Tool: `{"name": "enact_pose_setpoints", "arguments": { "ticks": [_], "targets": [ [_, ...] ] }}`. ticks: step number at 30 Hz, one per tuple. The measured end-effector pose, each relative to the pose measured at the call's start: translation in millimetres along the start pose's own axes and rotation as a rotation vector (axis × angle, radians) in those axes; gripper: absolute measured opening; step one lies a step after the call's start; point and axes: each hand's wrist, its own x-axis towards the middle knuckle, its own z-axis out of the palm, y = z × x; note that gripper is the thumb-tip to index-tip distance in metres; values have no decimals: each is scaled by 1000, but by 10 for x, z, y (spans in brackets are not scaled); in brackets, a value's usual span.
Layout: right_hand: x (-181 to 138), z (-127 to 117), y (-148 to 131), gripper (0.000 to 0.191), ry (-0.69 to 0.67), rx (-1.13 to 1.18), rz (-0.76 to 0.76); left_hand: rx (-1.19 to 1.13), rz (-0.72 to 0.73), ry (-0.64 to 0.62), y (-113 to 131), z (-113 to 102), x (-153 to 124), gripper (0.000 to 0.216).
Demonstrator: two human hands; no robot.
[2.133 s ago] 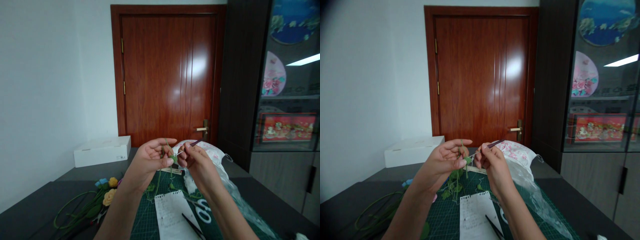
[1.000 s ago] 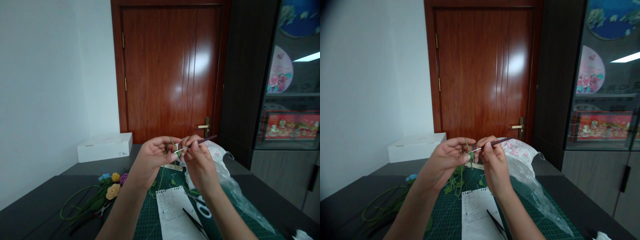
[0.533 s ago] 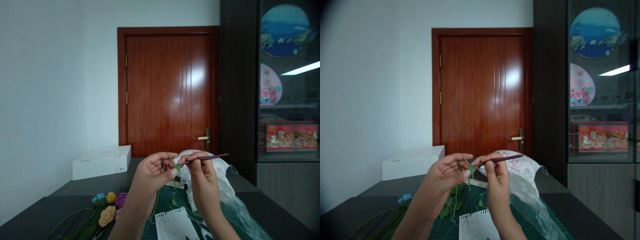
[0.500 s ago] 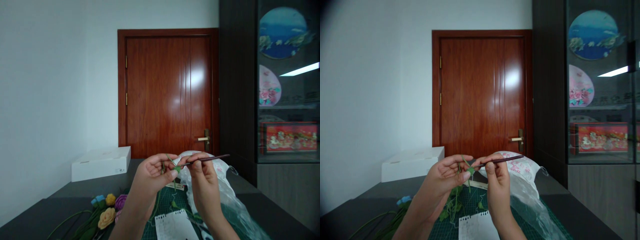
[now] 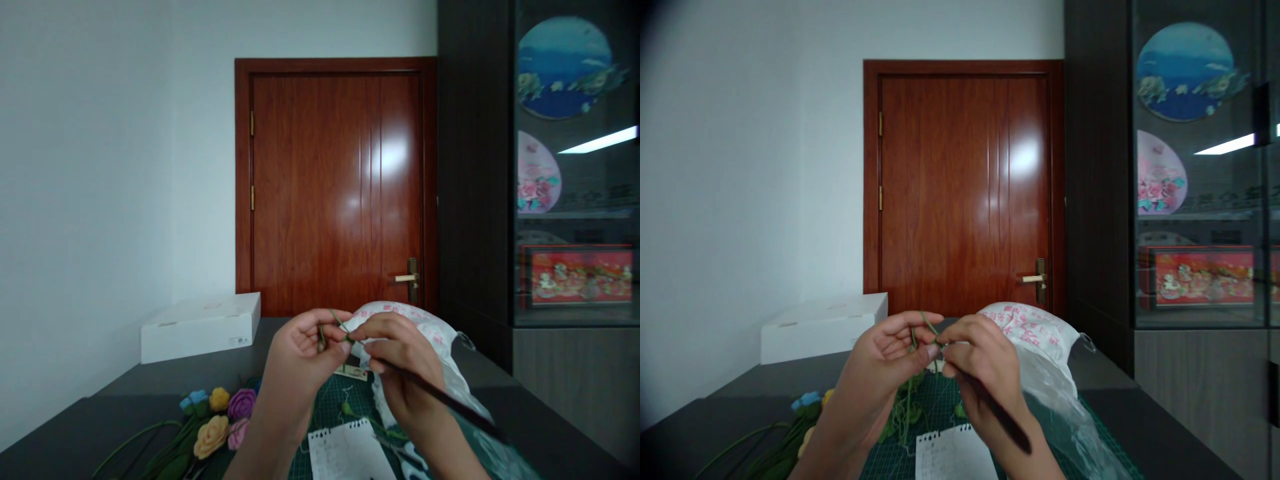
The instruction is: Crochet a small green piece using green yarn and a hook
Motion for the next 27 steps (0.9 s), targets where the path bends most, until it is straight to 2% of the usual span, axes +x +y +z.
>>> {"name": "enact_pose_setpoints", "arguments": {
  "ticks": [3, 7, 11, 17, 20, 23, 27],
  "targets": [
    [8, 10, -4, 11, -20, -132, -87, 28, 47, 34, -20, 14, -9, 25],
    [-36, 64, 31, 10, 0, -136, -4, 53, 82, 51, -64, 14, 5, 24],
    [-93, 112, 63, 18, 45, -126, -68, -15, 0, 4, -91, 36, -8, 26],
    [-226, 194, 97, 20, 186, 18, 92, -156, -69, -10, -72, 55, -38, 41],
    [-295, 236, 139, 24, 229, -35, 30, -178, -96, 2, -41, 84, -61, 44],
    [-345, 295, 141, 30, 262, -204, -41, -129, -44, 59, -54, 127, -77, 42],
    [-333, 337, 39, 26, 263, -354, 4, 72, 131, 102, -99, 121, -53, 37]
  ]
}}
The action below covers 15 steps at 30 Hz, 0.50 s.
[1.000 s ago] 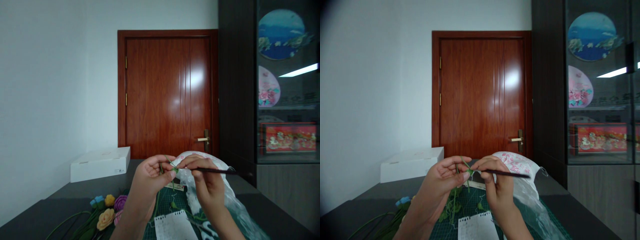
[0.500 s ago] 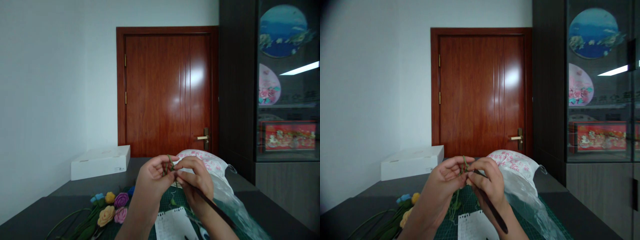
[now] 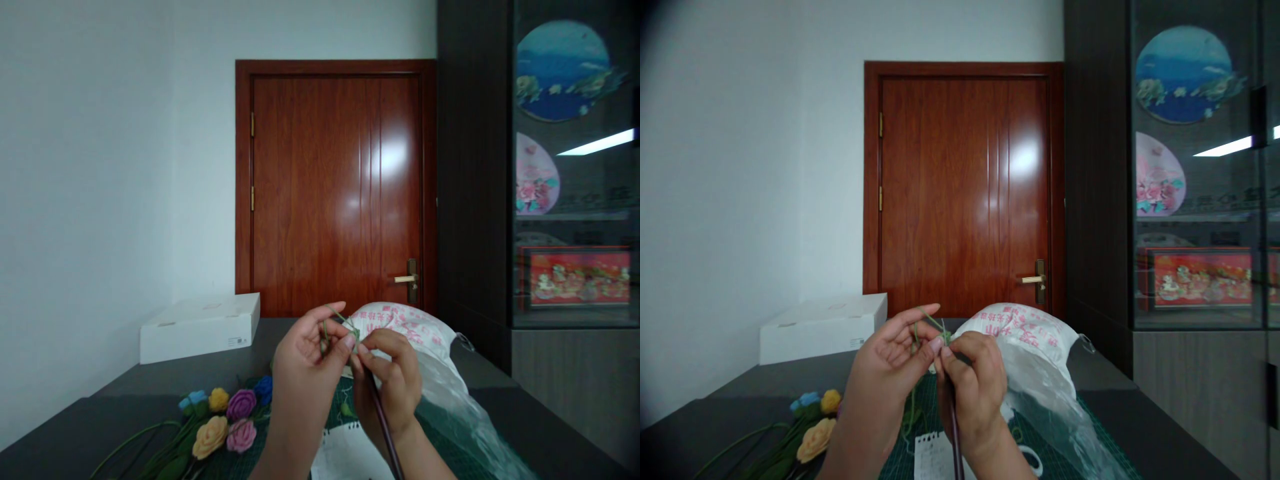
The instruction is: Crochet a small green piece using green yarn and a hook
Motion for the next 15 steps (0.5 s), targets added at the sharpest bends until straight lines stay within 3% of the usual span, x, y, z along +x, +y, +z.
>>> {"name": "enact_pose_setpoints", "arguments": {
  "ticks": [3, 7, 12, 15],
  "targets": [
    [96, -78, -49, 14, -97, 19, 89, 177, 118, -26, -7, -56, 49, 36],
    [256, -181, 3, 11, -101, 142, 323, 157, 83, -129, 33, -133, 109, 34],
    [367, -113, 45, 32, -161, 867, 957, -154, -103, -301, 84, -193, 143, 34],
    [369, -28, -1, 36, -221, 1145, 1137, -273, -171, -329, 72, -186, 145, 38]
  ]
}}
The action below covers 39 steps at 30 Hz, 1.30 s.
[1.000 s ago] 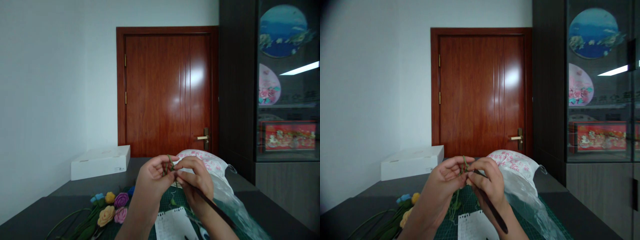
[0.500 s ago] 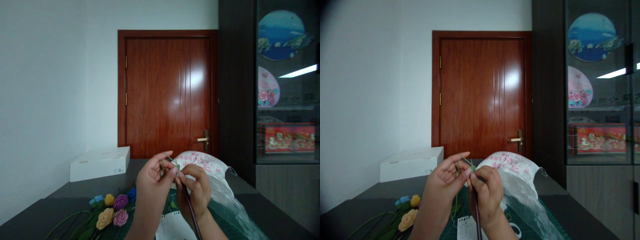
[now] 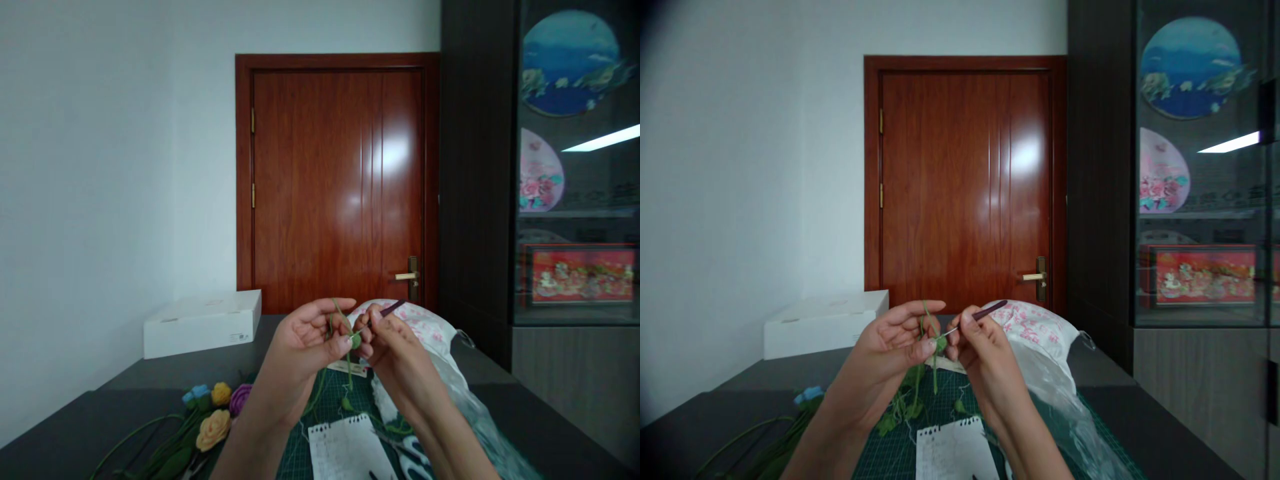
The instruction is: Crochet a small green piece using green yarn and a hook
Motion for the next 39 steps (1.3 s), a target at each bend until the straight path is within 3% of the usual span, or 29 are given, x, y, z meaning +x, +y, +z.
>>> {"name": "enact_pose_setpoints", "arguments": {
  "ticks": [3, 7, 9, 11, 13, 15, 18, 22, 25, 31, 39],
  "targets": [
    [-9, 29, 52, 31, 11, -31, -133, -42, 17, 66, -38, 48, -4, 43],
    [-57, -76, 52, 10, 102, -585, -661, -33, 76, 216, -90, 152, -39, 48],
    [-87, -141, 37, 13, 83, -835, -894, -125, 16, 197, -113, 187, -54, 49],
    [-105, -167, 36, 18, 36, -876, -1014, -261, -119, 104, -127, 192, -58, 50],
    [-107, -138, 53, 14, 64, -737, -982, -353, -242, 22, -129, 168, -49, 51],
    [-97, -70, 75, 7, 137, -511, -839, -390, -284, -20, -119, 125, -34, 52],
    [-81, 33, 74, 13, 158, -211, -623, -392, -247, -87, -98, 59, -10, 50],
    [-84, 82, 5, 23, 85, -35, -427, -375, -190, -175, -81, 27, 2, 38],
    [-90, 81, -12, 24, 65, -65, -360, -246, -124, -127, -70, 41, -16, 35],
    [-80, 60, 73, 13, 151, -333, -517, 51, -4, 47, -33, 67, -72, 34],
    [-67, -12, 65, 13, 195, -286, -453, 124, 39, 83, -7, 57, -53, 29]
  ]
}}
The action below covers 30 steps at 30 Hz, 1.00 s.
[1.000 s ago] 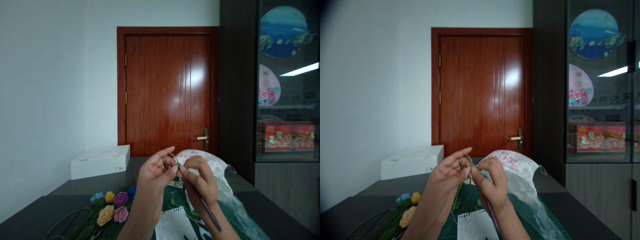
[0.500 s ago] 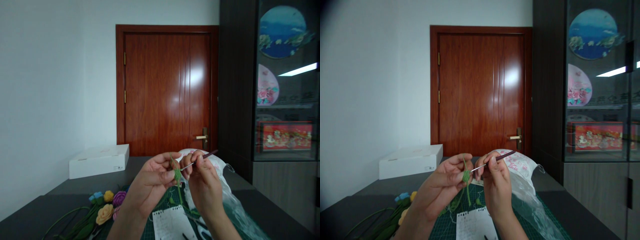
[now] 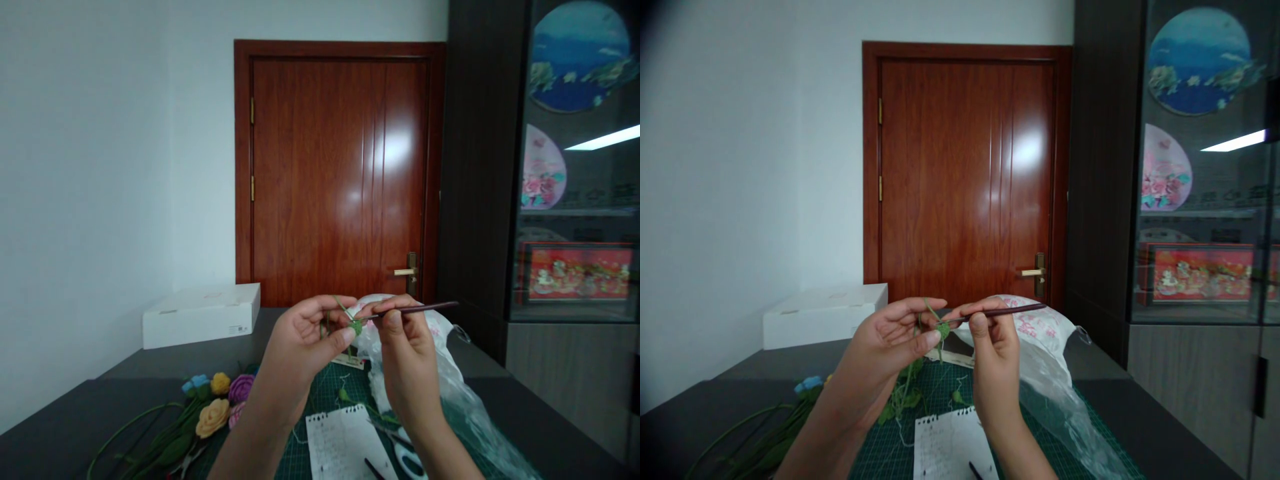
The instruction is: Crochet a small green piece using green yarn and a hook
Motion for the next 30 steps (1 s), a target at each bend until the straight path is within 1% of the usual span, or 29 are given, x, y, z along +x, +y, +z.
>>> {"name": "enact_pose_setpoints", "arguments": {
  "ticks": [4, 7, 9, 11, 14, 18, 20, 22, 25, 27, 30],
  "targets": [
    [41, -35, -2, 15, -58, 80, 16, -13, -37, 6, 30, -4, 1, 29],
    [77, -80, -38, 16, -123, 51, -25, -30, -45, 21, 37, -3, 1, 29],
    [93, -115, -76, 13, -152, -6, -82, -31, -41, 14, 33, -4, 4, 29],
    [104, -149, -122, 9, -169, -87, -160, -24, -37, 11, 31, -5, 5, 30],
    [124, -196, -201, 10, -222, -263, -303, -19, -33, 20, 33, -1, -5, 31],
    [163, -232, -293, 8, -426, -518, -602, -1, -10, 58, 22, 22, -24, 28],
    [171, -232, -305, 7, -481, -624, -703, -17, 4, 75, 4, 31, -21, 30],
    [167, -221, -285, 9, -465, -653, -752, -67, -14, 55, -17, 33, -8, 33],
    [150, -202, -212, 16, -404, -575, -771, -143, -63, 24, -44, 26, 11, 38],
    [138, -195, -148, 19, -347, -539, -767, -176, -82, 28, -53, 27, 14, 42],
    [110, -195, -44, 22, -261, -550, -784, -199, -120, 14, -60, 52, 0, 51]
  ]
}}
